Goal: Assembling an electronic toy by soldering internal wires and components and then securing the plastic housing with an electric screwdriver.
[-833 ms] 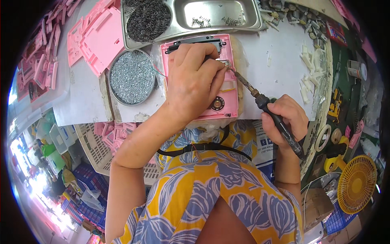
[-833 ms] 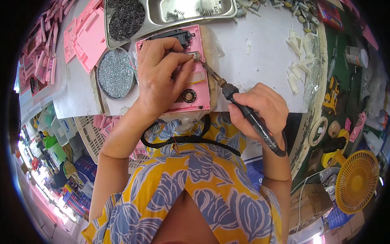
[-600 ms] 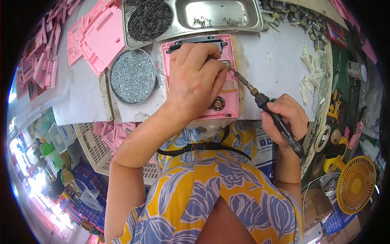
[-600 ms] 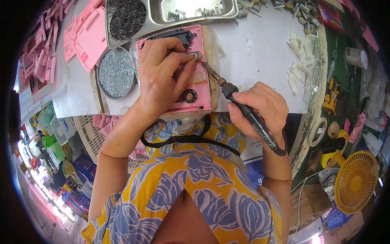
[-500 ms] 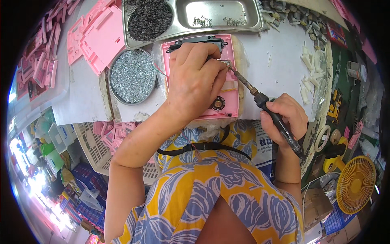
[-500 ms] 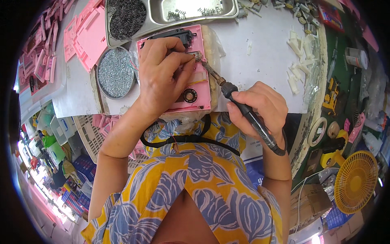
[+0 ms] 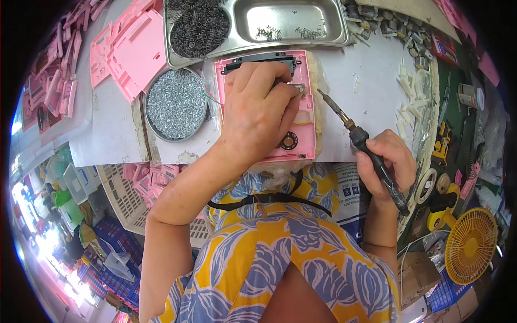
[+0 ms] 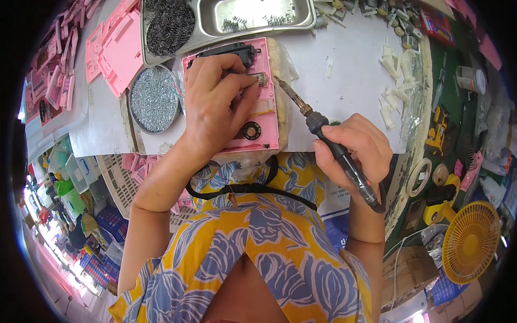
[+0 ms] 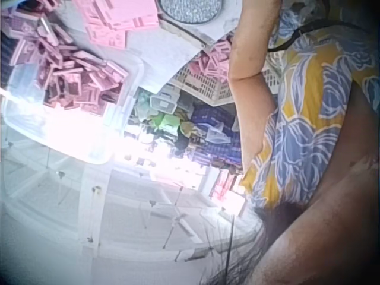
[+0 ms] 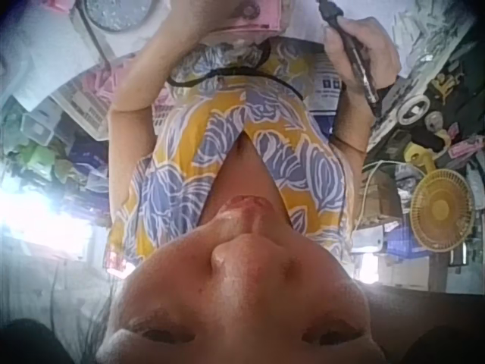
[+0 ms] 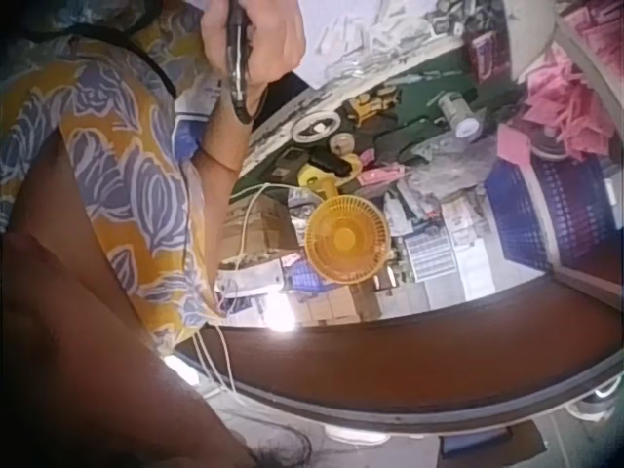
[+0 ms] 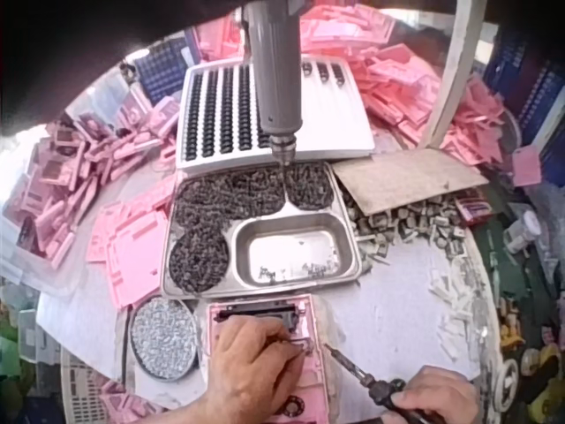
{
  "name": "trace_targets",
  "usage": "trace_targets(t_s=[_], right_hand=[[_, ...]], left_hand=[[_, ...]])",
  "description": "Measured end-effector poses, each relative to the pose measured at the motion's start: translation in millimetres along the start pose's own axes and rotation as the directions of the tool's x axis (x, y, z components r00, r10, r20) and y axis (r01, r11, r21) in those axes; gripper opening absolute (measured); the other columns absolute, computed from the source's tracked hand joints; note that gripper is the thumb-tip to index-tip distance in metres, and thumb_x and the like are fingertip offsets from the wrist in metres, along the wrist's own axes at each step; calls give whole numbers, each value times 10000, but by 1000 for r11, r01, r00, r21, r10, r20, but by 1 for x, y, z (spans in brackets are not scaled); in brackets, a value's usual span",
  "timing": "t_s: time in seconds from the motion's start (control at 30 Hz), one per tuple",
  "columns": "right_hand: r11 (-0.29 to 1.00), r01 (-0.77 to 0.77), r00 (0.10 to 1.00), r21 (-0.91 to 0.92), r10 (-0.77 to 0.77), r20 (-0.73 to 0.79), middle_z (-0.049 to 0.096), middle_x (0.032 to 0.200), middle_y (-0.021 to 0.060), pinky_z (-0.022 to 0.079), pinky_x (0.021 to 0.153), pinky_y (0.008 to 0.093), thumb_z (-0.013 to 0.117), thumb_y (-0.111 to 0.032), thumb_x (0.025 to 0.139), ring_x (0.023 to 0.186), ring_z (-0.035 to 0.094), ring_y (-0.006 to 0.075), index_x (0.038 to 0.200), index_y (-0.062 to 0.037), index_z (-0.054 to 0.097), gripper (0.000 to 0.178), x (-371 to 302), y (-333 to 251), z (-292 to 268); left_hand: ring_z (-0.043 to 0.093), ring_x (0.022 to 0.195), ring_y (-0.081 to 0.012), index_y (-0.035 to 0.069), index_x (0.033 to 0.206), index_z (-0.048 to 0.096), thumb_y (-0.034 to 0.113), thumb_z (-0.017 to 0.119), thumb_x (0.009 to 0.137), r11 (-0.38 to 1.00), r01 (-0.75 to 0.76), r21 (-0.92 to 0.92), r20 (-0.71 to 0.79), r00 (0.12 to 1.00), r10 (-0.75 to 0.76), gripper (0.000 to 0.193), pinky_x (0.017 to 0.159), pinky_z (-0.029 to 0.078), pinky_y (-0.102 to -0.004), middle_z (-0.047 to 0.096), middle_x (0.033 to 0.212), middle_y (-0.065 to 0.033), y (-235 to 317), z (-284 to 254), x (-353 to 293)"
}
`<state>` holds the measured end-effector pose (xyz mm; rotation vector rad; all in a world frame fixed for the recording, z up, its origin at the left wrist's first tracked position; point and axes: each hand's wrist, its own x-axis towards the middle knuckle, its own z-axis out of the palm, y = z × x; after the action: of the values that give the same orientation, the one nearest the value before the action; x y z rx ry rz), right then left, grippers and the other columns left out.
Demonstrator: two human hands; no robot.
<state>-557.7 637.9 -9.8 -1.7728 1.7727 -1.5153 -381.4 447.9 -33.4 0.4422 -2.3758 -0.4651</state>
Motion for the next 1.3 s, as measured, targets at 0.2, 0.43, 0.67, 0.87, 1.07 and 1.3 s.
trace_targets(t_s=[0.2,0.43,0.67,0.87,1.07,1.3], right_hand=[[1000,4,1000,-5,-4,2,606,676,89,429,504,309,788,50,756,554,569,211,1047,2,642,330,2,0,-1],[1000,26,999,16,-25,-24,594,657,79,408,493,305,794,36,745,534,556,207,999,14,657,289,4,4,5],[999,30,999,10,-30,-20,591,650,77,406,489,307,794,32,744,526,552,208,1003,14,657,294,5,7,6],[1000,30,999,10,-29,-18,592,647,78,411,491,307,793,34,741,525,554,209,1017,10,655,310,5,7,5],[999,35,999,25,-35,-19,601,651,83,416,488,308,796,28,739,522,559,213,1000,12,660,295,3,7,8],[999,36,999,28,-36,11,611,655,88,416,480,308,796,19,735,511,559,210,992,17,671,286,1,6,10]], left_hand=[[580,885,-272,60,862,705,40,804,715,1000,14,13,17,1000,-14,178,776,435,-382,628,986,-62,2,-1,0],[574,878,-292,48,860,687,35,783,729,999,39,10,32,999,-39,163,767,453,-401,613,967,-82,3,0,3],[567,865,-297,39,855,687,32,772,738,999,48,20,56,997,-50,145,758,457,-402,605,956,-93,5,-1,6],[570,866,-291,41,863,693,30,782,731,999,38,-12,43,998,-37,160,751,452,-394,612,963,-86,3,-2,3],[572,870,-287,45,866,693,30,794,722,999,30,-33,41,999,-28,176,752,451,-393,621,979,-81,2,-4,2],[573,875,-294,46,863,689,28,793,723,999,35,-20,44,998,-34,176,757,455,-396,621,989,-83,3,-2,1]])
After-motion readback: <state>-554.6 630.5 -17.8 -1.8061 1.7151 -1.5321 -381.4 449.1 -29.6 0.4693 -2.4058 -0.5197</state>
